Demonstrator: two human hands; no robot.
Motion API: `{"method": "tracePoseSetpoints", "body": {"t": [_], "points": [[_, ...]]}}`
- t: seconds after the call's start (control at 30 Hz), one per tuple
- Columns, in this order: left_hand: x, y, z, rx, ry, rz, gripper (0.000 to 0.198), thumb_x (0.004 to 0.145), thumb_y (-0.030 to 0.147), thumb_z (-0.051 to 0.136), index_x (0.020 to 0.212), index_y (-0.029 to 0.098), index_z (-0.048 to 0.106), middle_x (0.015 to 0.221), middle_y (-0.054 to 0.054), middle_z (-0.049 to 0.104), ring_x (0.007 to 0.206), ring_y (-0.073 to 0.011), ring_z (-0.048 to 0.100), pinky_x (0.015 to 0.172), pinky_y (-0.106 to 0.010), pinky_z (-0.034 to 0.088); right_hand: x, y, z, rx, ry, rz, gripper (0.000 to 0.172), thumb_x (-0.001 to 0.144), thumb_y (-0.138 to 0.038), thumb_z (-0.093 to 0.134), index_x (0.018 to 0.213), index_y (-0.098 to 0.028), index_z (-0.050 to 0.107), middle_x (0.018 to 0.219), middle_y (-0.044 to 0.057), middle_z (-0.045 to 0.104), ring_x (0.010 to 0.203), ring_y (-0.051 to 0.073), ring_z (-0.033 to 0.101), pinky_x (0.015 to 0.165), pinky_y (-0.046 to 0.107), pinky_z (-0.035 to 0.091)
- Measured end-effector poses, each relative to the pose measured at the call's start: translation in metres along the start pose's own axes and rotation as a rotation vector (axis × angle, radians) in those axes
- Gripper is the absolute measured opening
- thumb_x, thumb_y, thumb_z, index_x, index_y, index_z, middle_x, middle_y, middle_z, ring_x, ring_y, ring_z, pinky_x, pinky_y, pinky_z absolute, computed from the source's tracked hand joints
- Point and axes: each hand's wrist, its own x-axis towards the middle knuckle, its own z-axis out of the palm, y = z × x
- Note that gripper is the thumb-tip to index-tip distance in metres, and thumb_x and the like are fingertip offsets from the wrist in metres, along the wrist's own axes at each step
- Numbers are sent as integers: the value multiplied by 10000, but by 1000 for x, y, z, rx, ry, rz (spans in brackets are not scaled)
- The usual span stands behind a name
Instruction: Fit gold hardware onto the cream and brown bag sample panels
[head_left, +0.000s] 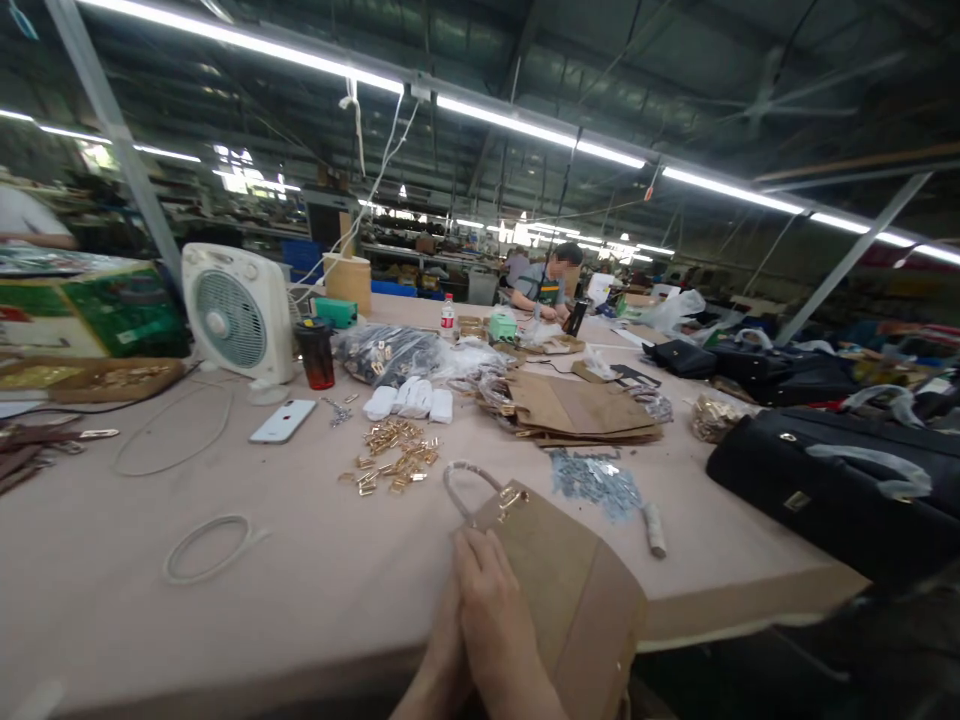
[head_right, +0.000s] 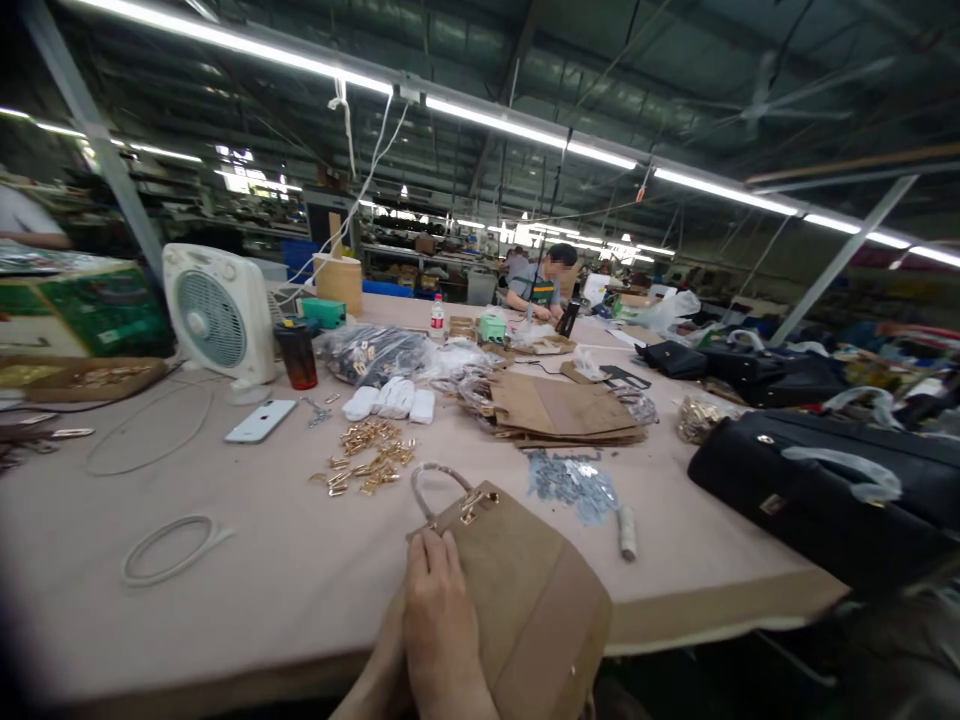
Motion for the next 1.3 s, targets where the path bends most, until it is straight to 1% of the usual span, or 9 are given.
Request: {"method": "tracePoseSetpoints", "body": {"t": [0.13,0.27,0.4,0.6,0.8,0.93,1.1,1.23,1.3], "points": [[27,-23,-43,-467,-68,-409,507,922,468,583,1336,181,643,1316,-122,684,1299,-282,594,1166,-435,427,2,0,25,152,7,135,550,894,13,440,1372,-187,624,1356,128,658,1312,290,585,1144,505,485],[48,-33,-65,-597,-168,-652,910,775,269,689,1595,192,300,1218,-80,724,1154,-236,678,1064,-361,494,0,3,42,339,54,249,672,904,-45,460,1563,-165,406,1562,199,443,1429,305,487,1116,497,513],[58,-36,-60,-395,-291,-527,989,672,134,699,1574,166,295,1223,-97,721,1080,-233,696,989,-352,522,-3,14,46,606,140,386,882,824,-110,588,1632,-196,245,1662,196,251,1492,345,400,1150,538,470],[72,-39,-45,203,-295,-215,431,785,272,751,1203,216,664,1093,-54,765,1042,-253,700,953,-367,520,-4,44,47,1181,203,689,837,823,-193,598,1591,-274,273,1630,164,358,1277,287,643,1028,481,565],[73,-47,-30,390,-254,-23,250,935,325,639,1160,229,686,1157,-88,757,1101,-262,695,1000,-377,505,-7,73,34,821,280,743,674,849,-320,620,1480,-169,439,1441,177,569,1156,257,687,999,389,569],[70,-47,-29,405,-277,32,268,1025,324,473,1187,222,660,1121,-93,751,1055,-242,702,960,-368,523,-3,86,32,646,113,724,514,899,-418,586,1331,-140,593,1201,155,705,972,245,713,889,369,575],[71,-49,-34,261,-236,-58,302,1031,308,426,1243,216,621,1122,-91,749,1051,-246,703,980,-389,516,15,86,40,392,14,563,428,920,-481,590,1194,-179,722,1080,119,732,914,250,680,868,372,525],[78,-59,-39,-19,-40,-201,366,938,329,617,1269,175,637,1272,-132,703,1245,-279,626,1148,-421,405,22,80,49,361,22,446,360,947,-468,590,1101,-194,765,1036,114,726,883,244,668,844,365,513],[81,-64,-42,-184,-26,-300,418,895,346,686,1271,167,643,1299,-135,694,1275,-282,609,1158,-420,401,20,78,52,387,69,438,388,930,-485,634,1144,-182,748,1005,113,728,822,238,661,795,360,519]]}}
